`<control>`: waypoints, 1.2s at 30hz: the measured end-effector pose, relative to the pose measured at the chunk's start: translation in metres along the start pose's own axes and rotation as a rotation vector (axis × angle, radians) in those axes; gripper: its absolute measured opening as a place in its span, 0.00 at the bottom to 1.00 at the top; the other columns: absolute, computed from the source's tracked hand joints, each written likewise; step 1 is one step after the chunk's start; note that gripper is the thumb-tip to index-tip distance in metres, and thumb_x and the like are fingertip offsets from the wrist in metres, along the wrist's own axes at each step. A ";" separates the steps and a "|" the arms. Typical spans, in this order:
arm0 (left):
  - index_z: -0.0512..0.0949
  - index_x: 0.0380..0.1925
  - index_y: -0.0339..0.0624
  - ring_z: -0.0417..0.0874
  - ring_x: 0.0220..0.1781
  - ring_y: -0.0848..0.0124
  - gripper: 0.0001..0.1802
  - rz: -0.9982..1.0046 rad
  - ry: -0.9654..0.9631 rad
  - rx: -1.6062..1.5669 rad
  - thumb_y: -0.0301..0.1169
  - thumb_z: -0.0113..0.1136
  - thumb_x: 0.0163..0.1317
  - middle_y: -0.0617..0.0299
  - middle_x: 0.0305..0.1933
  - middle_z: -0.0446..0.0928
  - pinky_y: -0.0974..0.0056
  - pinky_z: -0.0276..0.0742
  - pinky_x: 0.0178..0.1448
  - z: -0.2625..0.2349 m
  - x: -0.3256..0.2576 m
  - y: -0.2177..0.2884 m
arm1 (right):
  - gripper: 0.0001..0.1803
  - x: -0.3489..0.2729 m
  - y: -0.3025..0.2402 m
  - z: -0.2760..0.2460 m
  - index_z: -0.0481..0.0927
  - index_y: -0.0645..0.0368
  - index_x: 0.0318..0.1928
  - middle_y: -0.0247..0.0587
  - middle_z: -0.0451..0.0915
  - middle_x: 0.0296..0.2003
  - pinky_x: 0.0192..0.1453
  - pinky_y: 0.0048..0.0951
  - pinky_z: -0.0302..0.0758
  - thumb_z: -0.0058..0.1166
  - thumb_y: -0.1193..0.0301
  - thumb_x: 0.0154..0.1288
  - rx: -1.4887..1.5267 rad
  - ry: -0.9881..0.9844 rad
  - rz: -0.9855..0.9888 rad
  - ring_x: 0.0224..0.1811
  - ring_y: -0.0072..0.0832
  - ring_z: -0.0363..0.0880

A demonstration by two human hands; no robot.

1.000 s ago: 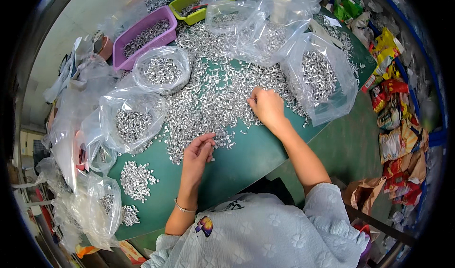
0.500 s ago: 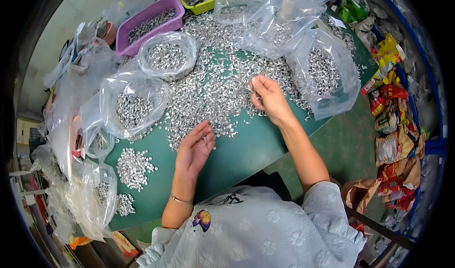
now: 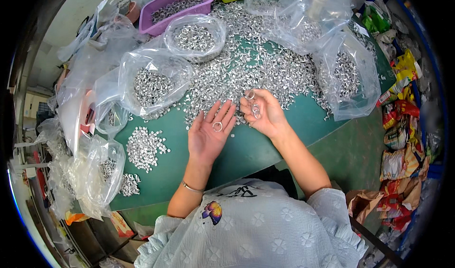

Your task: The person sorts small metal components on a green workbench by hand, picking individual pieces from a large pile and grouping them or placing them into bags.

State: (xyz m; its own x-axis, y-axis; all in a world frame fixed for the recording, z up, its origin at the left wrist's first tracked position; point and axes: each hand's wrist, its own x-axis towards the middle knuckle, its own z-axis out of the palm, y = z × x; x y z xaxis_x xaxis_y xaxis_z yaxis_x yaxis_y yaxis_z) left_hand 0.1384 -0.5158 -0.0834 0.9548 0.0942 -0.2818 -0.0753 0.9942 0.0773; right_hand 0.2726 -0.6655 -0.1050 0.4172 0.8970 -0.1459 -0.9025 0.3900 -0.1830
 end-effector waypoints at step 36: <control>0.56 0.67 0.33 0.67 0.66 0.60 0.29 0.235 -0.171 -0.155 0.42 0.38 0.74 0.50 0.65 0.65 0.55 0.63 0.69 -0.037 -0.122 0.060 | 0.14 0.049 0.153 0.094 0.82 0.55 0.39 0.35 0.78 0.42 0.57 0.39 0.63 0.62 0.65 0.52 -2.385 -0.703 -0.608 0.51 0.36 0.71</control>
State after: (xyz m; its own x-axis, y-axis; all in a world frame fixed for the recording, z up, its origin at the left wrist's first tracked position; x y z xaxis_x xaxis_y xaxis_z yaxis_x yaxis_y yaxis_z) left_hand 0.0071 -0.4658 -0.0796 0.9394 0.3254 -0.1076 -0.3301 0.9435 -0.0293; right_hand 0.1452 -0.5425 -0.0491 -0.0497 0.9281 0.3689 0.9214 0.1852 -0.3417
